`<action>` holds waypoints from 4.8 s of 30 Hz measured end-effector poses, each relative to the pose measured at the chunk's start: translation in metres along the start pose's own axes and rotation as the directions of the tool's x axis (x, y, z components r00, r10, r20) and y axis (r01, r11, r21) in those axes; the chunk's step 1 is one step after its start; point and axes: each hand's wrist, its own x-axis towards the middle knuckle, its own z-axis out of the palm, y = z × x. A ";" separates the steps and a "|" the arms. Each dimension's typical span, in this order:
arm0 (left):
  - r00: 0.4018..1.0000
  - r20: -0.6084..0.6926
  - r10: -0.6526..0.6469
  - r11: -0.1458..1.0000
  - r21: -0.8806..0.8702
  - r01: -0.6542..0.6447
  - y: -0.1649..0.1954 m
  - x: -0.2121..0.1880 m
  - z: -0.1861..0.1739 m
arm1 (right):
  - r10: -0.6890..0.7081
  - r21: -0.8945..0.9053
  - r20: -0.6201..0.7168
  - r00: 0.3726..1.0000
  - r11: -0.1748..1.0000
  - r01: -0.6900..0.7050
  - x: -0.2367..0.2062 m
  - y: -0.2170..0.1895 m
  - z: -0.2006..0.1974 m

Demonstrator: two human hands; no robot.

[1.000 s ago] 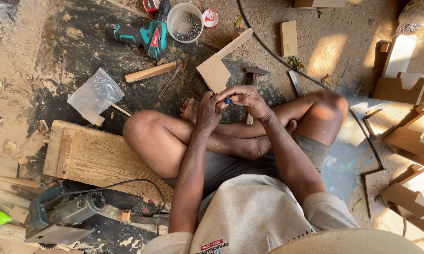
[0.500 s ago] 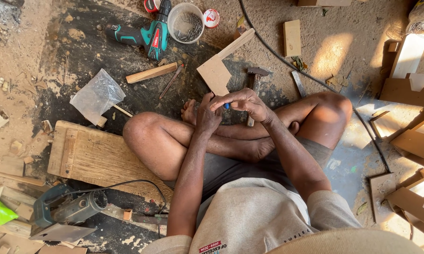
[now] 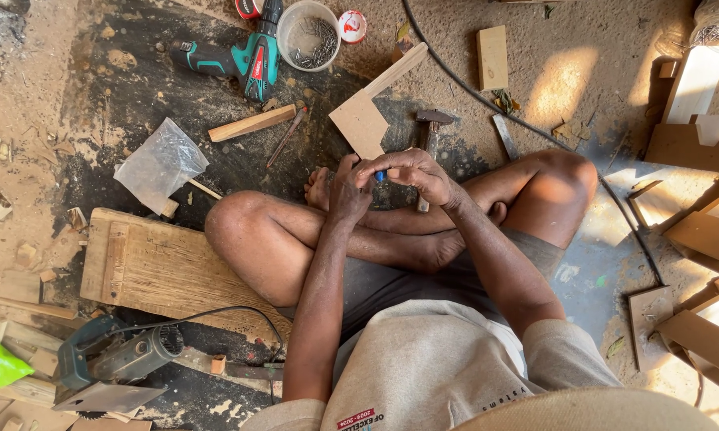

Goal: The person sits on the floor and assembles small wooden boxes. They use pliers to bend nails and a hammer to drive them into the wood pieces. The person handles multiple wooden parts and fastens them together to form box structures.

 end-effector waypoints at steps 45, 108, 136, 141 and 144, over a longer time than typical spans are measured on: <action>0.900 -0.101 -0.423 0.885 -0.256 0.388 0.012 0.037 0.013 | -0.185 -0.209 -0.483 0.856 0.973 0.093 0.015 0.011 0.028; 0.905 -0.089 -0.416 0.883 -0.277 0.378 0.009 0.036 0.018 | -0.225 -0.328 -0.349 0.910 0.939 0.107 0.006 0.019 0.030; 0.907 -0.061 -0.418 0.890 -0.230 0.394 0.006 0.036 0.026 | -0.039 0.185 -0.821 0.570 0.925 0.330 -0.050 0.032 -0.017; 0.921 -0.092 -0.378 0.906 -0.240 0.348 0.002 0.035 0.029 | 0.151 0.351 -0.897 0.415 0.814 0.462 -0.071 0.053 -0.024; 0.916 -0.059 -0.396 0.892 -0.262 0.369 0.002 0.036 0.026 | 0.113 0.360 -0.865 0.488 0.818 0.449 -0.079 0.054 -0.022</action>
